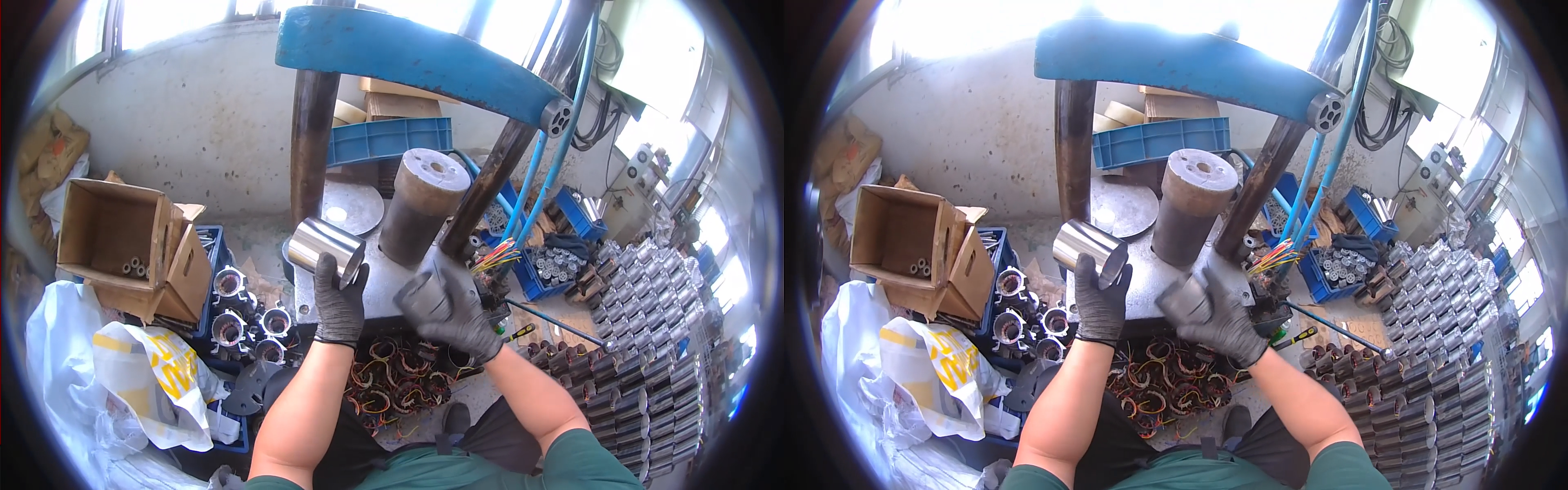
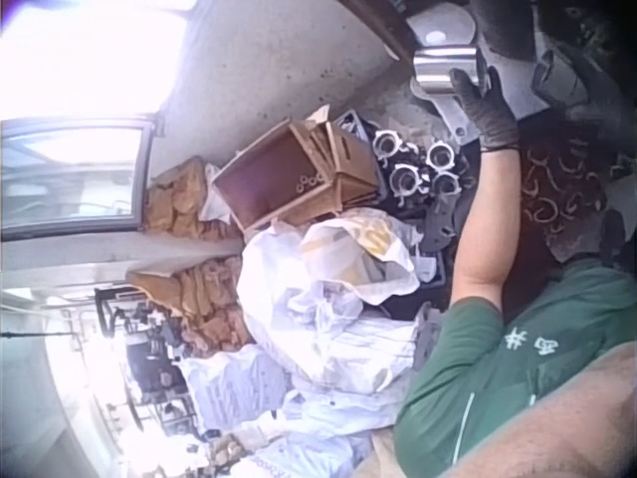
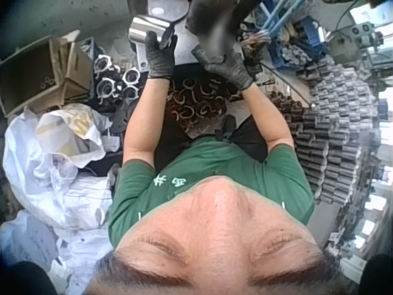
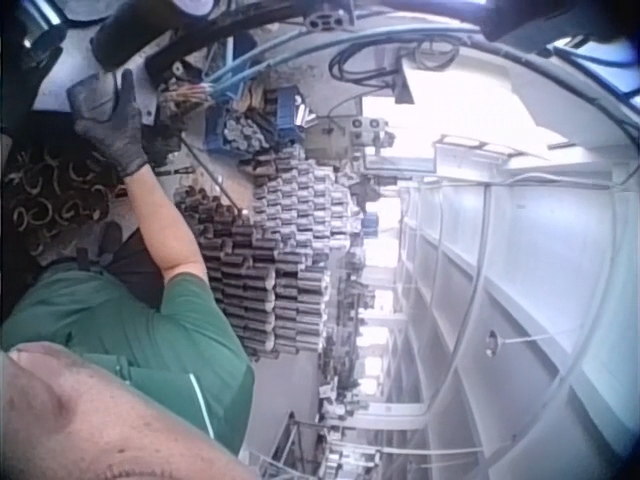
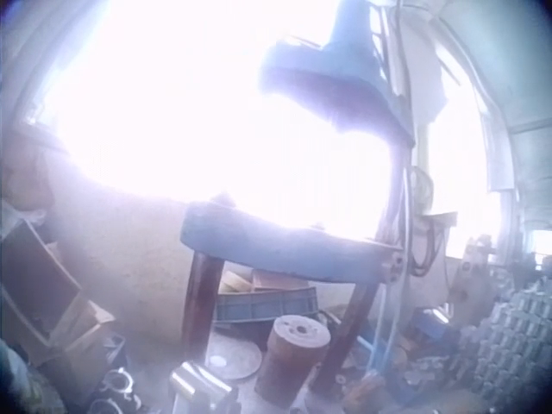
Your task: Manually assemble components of an electric motor using a press machine.
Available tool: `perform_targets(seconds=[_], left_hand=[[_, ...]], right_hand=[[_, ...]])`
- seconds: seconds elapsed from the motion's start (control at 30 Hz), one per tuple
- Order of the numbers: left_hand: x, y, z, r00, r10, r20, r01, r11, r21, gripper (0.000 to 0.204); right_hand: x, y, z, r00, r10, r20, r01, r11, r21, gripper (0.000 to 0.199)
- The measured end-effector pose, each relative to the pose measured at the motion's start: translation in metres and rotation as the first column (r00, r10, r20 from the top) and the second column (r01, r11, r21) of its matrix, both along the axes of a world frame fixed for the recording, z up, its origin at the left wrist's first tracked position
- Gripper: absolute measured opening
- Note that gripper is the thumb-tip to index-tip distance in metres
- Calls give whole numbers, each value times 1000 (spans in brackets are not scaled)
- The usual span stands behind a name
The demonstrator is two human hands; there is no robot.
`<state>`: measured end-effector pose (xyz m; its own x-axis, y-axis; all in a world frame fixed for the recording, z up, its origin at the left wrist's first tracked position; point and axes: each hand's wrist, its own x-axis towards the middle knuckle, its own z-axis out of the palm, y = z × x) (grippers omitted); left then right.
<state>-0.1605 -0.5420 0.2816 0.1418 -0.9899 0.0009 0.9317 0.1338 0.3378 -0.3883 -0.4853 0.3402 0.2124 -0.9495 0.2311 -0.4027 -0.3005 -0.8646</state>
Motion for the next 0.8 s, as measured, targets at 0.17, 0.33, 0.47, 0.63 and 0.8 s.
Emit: perform_targets(seconds=[0.17,0.33,0.47,0.63,0.8], left_hand=[[-24,8,-7,985,-136,104,136,991,14,79],[-47,15,-3,946,-147,290,189,975,-120,98],[-56,16,1,888,-100,449,180,974,-139,112],[-68,21,-4,805,-83,587,222,960,-169,98],[-81,37,-3,633,-86,770,331,929,-168,95]], right_hand=[[-1,-53,77,906,116,406,41,933,-358,94],[1,-139,104,952,-142,270,268,812,-518,84],[-6,-180,101,928,-360,92,352,772,-529,89],[-7,-179,100,907,-414,77,365,683,-633,68],[-44,-62,33,900,-415,-137,262,763,-591,59]])
